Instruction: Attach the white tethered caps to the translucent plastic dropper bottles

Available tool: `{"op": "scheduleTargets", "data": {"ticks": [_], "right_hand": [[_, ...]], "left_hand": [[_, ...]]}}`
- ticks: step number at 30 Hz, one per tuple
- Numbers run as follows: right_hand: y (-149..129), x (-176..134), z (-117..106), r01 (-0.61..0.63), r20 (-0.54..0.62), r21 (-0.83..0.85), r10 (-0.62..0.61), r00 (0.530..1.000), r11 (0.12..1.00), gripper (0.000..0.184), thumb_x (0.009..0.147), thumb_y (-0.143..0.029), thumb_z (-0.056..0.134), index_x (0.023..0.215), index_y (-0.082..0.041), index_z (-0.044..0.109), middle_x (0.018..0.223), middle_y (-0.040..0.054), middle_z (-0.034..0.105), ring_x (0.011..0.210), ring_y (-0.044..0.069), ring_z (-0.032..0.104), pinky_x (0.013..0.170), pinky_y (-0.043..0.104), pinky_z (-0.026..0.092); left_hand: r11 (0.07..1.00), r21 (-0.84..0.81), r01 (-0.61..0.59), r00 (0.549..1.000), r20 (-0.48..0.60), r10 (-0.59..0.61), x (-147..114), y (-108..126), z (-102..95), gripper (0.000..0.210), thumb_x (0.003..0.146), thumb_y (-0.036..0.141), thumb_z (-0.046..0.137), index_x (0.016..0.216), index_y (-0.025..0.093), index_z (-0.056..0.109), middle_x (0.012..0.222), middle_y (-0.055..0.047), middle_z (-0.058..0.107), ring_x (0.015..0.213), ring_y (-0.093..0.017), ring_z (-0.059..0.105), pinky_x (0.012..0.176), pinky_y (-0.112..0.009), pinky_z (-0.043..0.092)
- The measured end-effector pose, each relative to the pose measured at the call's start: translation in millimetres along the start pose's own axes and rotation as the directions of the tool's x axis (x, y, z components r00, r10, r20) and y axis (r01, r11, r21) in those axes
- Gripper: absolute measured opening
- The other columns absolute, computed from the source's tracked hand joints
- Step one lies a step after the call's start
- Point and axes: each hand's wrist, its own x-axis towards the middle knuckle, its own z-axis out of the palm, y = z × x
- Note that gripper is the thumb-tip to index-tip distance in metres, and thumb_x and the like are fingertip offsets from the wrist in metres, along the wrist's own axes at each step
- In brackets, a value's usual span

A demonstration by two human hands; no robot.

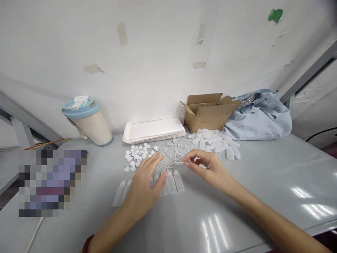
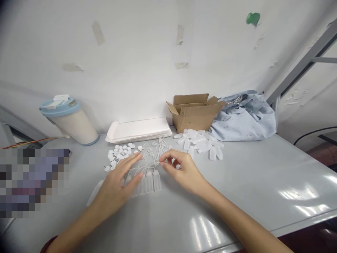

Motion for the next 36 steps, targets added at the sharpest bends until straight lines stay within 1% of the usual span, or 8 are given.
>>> {"op": "scheduleTargets", "data": {"ticks": [5,11,16,18,20,23,26,36], "right_hand": [[-5,-4,4,-0.051,0.176,0.085,0.035,0.984,0.995,0.007,0.083,-0.023,0.060,0.081,-0.019,0.066,0.079,-0.0003,0.065,0.072,0.013,0.055,0.067,0.026,0.041],[-7,-7,11,-0.085,0.310,0.128,0.041,0.950,0.988,0.014,0.084,-0.030,0.061,0.081,-0.018,0.066,0.078,0.0013,0.065,0.073,0.014,0.057,0.067,0.027,0.043],[-3,2,-9,0.027,0.171,-0.167,0.002,0.985,0.986,0.022,0.091,-0.037,0.051,0.088,-0.019,0.065,0.083,0.0031,0.068,0.076,0.016,0.060,0.065,0.027,0.044],[4,10,-25,0.036,0.005,-0.436,-0.037,0.999,0.899,0.022,0.089,-0.036,0.051,0.092,-0.018,0.063,0.080,0.0043,0.067,0.070,0.017,0.059,0.061,0.027,0.042],[12,17,-42,-0.077,-0.120,-0.642,-0.001,0.993,0.763,0.021,0.089,-0.034,0.050,0.091,-0.017,0.062,0.079,0.0049,0.067,0.065,0.017,0.058,0.060,0.029,0.040],[22,24,-59,-0.267,-0.194,-0.796,0.189,0.963,0.542,0.021,0.089,-0.032,0.048,0.080,-0.019,0.061,0.079,0.0054,0.067,0.070,0.021,0.059,0.055,0.028,0.035],[28,25,-65,-0.328,-0.214,-0.836,0.289,0.933,0.439,0.026,0.085,-0.033,0.052,0.063,-0.019,0.056,0.067,0.0075,0.064,0.065,0.023,0.058,0.050,0.028,0.030],[34,19,-61,-0.239,-0.030,-0.770,0.341,0.940,0.592,0.029,0.079,-0.036,0.055,0.056,-0.019,0.055,0.058,0.0035,0.062,0.054,0.017,0.055,0.049,0.027,0.034]], "left_hand": [[0.964,-0.003,-0.266,0.963,-0.037,0.265,-16,7,5.0,0.031,0.090,0.023,0.049,0.121,0.022,0.050,0.119,-0.006,0.061,0.112,-0.022,0.054,0.093,-0.039,0.047],[0.962,-0.056,-0.266,0.964,-0.039,0.264,-24,13,14.1,0.018,0.090,0.015,0.045,0.090,0.023,0.061,0.090,-0.003,0.061,0.082,-0.016,0.058,0.069,-0.029,0.050],[0.962,-0.047,-0.269,0.961,-0.076,0.265,-27,15,12.0,0.019,0.089,0.012,0.045,0.084,0.021,0.061,0.081,-0.002,0.055,0.073,-0.014,0.055,0.063,-0.027,0.047],[0.960,-0.055,-0.273,0.961,-0.066,0.269,-28,14,9.7,0.018,0.089,0.011,0.045,0.085,0.020,0.061,0.081,-0.002,0.056,0.073,-0.014,0.055,0.064,-0.026,0.047],[0.960,-0.061,-0.274,0.960,-0.074,0.269,-28,13,7.8,0.017,0.089,0.011,0.046,0.087,0.020,0.061,0.082,-0.002,0.058,0.075,-0.014,0.056,0.064,-0.026,0.047],[0.959,-0.064,-0.275,0.958,-0.103,0.267,-27,12,6.9,0.016,0.089,0.011,0.048,0.088,0.020,0.061,0.084,-0.003,0.061,0.076,-0.015,0.057,0.065,-0.027,0.049],[0.962,-0.064,-0.266,0.959,-0.118,0.258,-27,12,6.8,0.017,0.088,0.011,0.048,0.089,0.020,0.062,0.085,-0.004,0.063,0.078,-0.016,0.058,0.066,-0.027,0.050],[0.977,-0.177,-0.122,0.989,-0.109,0.104,-27,14,1.7,0.015,0.088,0.019,0.049,0.085,0.022,0.063,0.085,-0.002,0.067,0.079,-0.016,0.061,0.064,-0.025,0.050]]}}
